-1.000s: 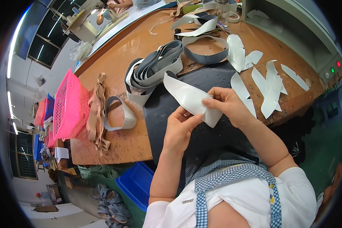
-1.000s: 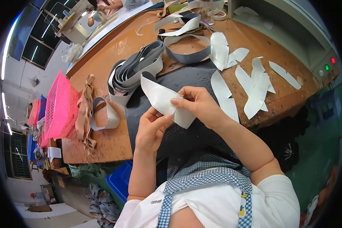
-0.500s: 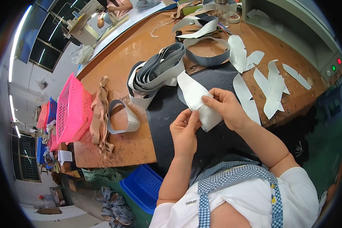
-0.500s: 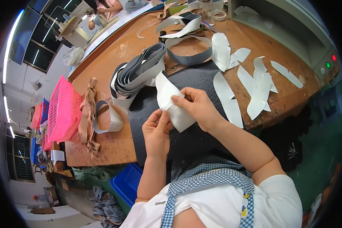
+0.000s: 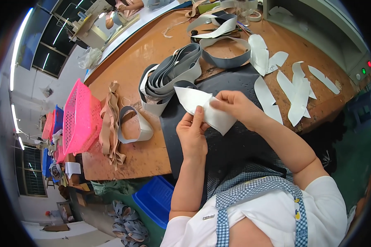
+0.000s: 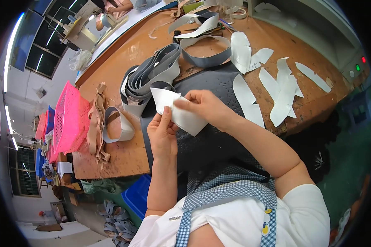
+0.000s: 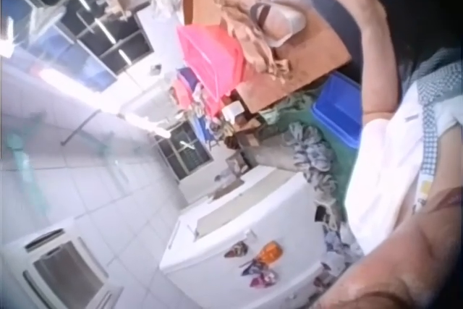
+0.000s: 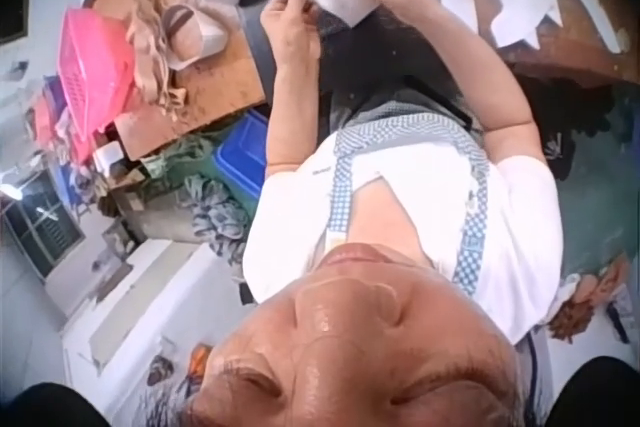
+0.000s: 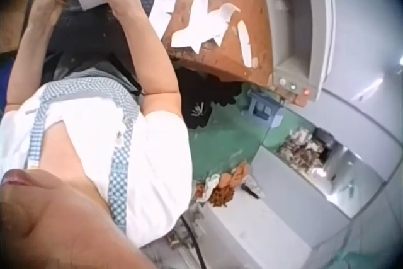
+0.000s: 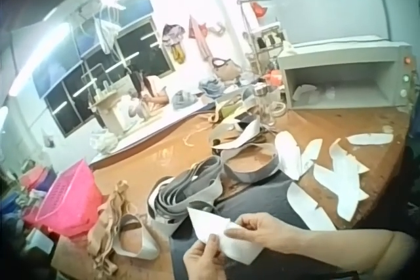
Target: Applying lining and reinforcement strips to shoe upper components at a factory workbench.
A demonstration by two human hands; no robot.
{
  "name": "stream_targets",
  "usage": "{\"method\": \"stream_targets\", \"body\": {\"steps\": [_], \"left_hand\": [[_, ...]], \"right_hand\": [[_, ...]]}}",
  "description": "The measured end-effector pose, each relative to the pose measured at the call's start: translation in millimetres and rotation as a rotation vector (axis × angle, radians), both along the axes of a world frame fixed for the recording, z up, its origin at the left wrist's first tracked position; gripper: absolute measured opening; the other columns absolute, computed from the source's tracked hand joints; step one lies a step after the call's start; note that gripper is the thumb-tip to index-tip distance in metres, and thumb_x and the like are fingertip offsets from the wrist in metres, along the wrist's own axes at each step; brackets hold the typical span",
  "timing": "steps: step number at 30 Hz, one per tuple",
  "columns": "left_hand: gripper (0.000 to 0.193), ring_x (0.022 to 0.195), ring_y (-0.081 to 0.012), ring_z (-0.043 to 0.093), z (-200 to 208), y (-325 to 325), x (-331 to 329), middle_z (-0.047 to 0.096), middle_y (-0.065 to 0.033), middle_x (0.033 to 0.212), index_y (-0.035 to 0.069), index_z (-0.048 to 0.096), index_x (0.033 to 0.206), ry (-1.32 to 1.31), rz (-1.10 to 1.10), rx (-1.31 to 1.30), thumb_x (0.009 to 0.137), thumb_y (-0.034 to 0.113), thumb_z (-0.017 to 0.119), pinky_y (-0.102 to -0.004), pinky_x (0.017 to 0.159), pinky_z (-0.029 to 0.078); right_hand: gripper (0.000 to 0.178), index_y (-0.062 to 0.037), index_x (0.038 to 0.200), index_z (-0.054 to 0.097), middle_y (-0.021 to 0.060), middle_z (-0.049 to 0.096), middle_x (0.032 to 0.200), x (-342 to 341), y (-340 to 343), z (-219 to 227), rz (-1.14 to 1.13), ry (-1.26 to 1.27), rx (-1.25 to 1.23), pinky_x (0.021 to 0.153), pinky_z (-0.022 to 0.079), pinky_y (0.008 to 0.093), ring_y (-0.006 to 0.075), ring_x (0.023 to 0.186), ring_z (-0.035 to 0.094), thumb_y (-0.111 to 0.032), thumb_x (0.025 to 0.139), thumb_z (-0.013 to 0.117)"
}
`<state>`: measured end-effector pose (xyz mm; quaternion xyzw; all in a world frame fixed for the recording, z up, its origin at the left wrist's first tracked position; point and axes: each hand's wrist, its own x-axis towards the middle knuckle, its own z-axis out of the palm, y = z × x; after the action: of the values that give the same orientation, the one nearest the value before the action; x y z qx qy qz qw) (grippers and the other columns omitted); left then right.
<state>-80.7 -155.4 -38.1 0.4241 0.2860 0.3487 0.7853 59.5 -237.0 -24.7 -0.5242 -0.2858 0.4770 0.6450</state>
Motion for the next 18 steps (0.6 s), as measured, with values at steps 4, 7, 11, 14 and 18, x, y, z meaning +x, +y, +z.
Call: {"method": "stream_targets", "body": {"steps": [4,7,11,14,18], "left_hand": [[0.018,0.073,-0.0071,0.061,-3.1,15.5,-2.5,0.067,-0.0036,0.089,0.000,0.065,0.099,0.005,0.103,-0.004,0.092,0.017,0.065,-0.0200,0.061,0.049],[0.022,0.078,-0.0110,0.065,-7.2,20.1,1.6,0.068,-0.0056,0.094,0.001,0.063,0.105,-0.056,0.046,-0.111,0.093,0.019,0.064,-0.0242,0.069,0.053],[0.031,0.093,-0.0159,0.066,-8.6,24.0,-6.5,0.067,-0.0084,0.105,0.000,0.059,0.115,-0.124,-0.153,-0.180,0.094,0.023,0.062,-0.0284,0.078,0.055],[0.032,0.095,-0.0169,0.066,-0.7,19.0,-6.0,0.066,-0.0091,0.107,0.000,0.058,0.117,-0.060,-0.187,-0.144,0.094,0.022,0.063,-0.0307,0.082,0.055],[0.027,0.089,-0.0188,0.068,-1.5,21.2,-14.4,0.068,-0.0087,0.103,-0.001,0.061,0.112,-0.011,-0.234,-0.075,0.091,0.016,0.066,-0.0319,0.077,0.056]], "right_hand": [[0.030,0.0036,0.101,0.063,0.0057,0.065,0.085,-4.6,-10.6,-4.6,0.212,-0.063,0.035,0.069,0.049,0.0253,0.0089,0.077,0.060,-0.021,0.087,0.070],[0.027,0.0029,0.099,0.064,0.0055,0.065,0.085,-3.9,-13.8,-4.3,0.164,-0.168,0.003,0.069,0.049,0.0253,0.0087,0.076,0.060,-0.021,0.086,0.070],[0.024,0.0013,0.095,0.063,0.0035,0.064,0.082,-3.9,-15.5,-13.2,0.105,-0.255,-0.005,0.067,0.047,0.0246,0.0075,0.074,0.058,-0.020,0.085,0.071],[0.023,0.0007,0.092,0.062,0.0019,0.063,0.080,-1.9,-16.8,-16.5,0.120,-0.400,-0.034,0.067,0.046,0.0239,0.0064,0.074,0.056,-0.020,0.085,0.071],[0.019,0.0009,0.091,0.062,0.0027,0.062,0.078,-7.4,-16.2,-7.0,0.127,-0.332,-0.028,0.067,0.046,0.0239,0.0070,0.074,0.057,-0.017,0.087,0.067]]}}
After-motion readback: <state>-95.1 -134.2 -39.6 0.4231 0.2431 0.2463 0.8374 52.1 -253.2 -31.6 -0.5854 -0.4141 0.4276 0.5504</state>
